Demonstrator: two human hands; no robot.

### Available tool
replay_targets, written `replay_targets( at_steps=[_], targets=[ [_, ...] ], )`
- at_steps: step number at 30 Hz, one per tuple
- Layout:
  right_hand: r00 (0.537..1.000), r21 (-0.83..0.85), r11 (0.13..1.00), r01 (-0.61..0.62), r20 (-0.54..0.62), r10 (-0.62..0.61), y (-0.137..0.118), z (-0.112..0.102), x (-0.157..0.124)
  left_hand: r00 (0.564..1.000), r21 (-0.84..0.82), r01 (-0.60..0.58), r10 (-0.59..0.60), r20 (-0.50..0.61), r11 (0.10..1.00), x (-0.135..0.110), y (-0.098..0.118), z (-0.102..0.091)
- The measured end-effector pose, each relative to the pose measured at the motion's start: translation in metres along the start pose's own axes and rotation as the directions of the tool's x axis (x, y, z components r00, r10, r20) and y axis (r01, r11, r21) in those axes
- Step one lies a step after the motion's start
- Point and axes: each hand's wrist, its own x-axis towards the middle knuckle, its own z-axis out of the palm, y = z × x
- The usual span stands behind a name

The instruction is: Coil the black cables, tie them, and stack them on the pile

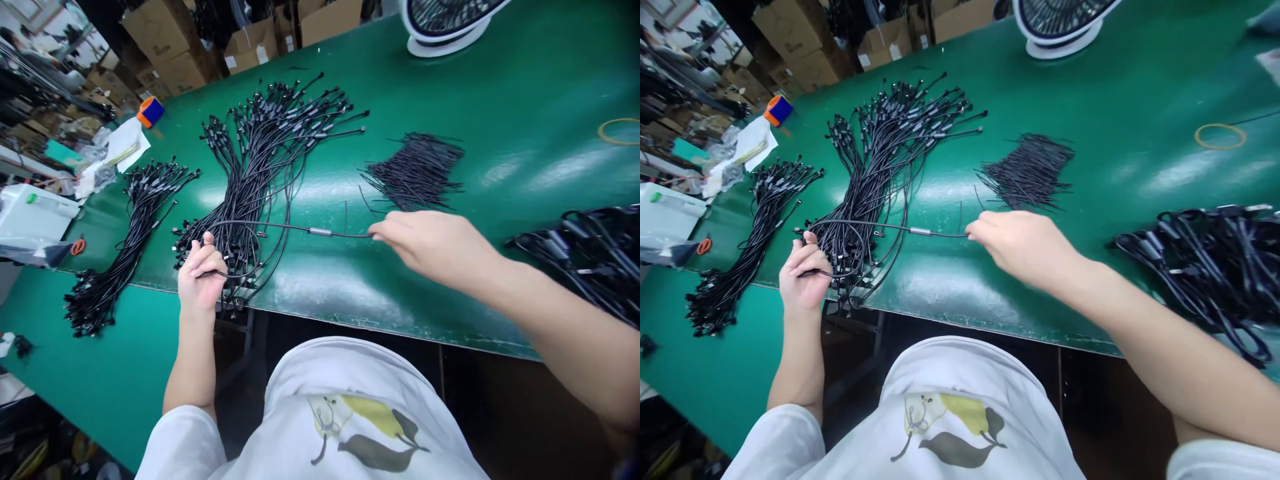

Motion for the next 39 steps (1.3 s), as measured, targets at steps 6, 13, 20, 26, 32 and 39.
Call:
replay_targets(
  at_steps=[6, 13, 20, 26, 32, 39],
  targets=[
    [0.999, -0.014, 1.000, 0.023, -0.026, -0.023, 0.004, 0.010, -0.001, 0.997, 0.078, -0.080, 0.081, -0.009, 0.994, -0.004, 0.000, 0.001],
    [0.935, 0.238, 0.910, 0.340, 0.017, -0.355, -0.065, 0.005, 0.023, 0.958, 0.650, -0.198, 0.004, 0.287, 0.733, -0.009, -0.061, 0.013],
    [0.987, 0.764, 0.645, 0.032, -0.125, 0.099, -0.062, 0.020, 0.059, 0.911, 0.620, -0.114, -0.166, 0.377, 0.777, -0.023, -0.075, 0.026],
    [0.832, 0.934, -0.310, -0.176, 0.310, 0.460, -0.096, 0.069, 0.039, 0.943, 0.450, 0.138, -0.256, 0.214, 0.883, -0.017, -0.112, 0.027],
    [0.743, 0.896, -0.389, -0.216, 0.409, 0.530, -0.123, 0.075, 0.029, 0.939, 0.660, 0.091, -0.285, 0.192, 0.745, -0.032, -0.148, 0.010],
    [0.671, 0.900, -0.295, -0.320, 0.435, 0.601, -0.135, 0.080, 0.013, 0.891, 0.942, -0.115, -0.386, 0.239, 0.316, -0.034, -0.143, -0.007]
  ],
)
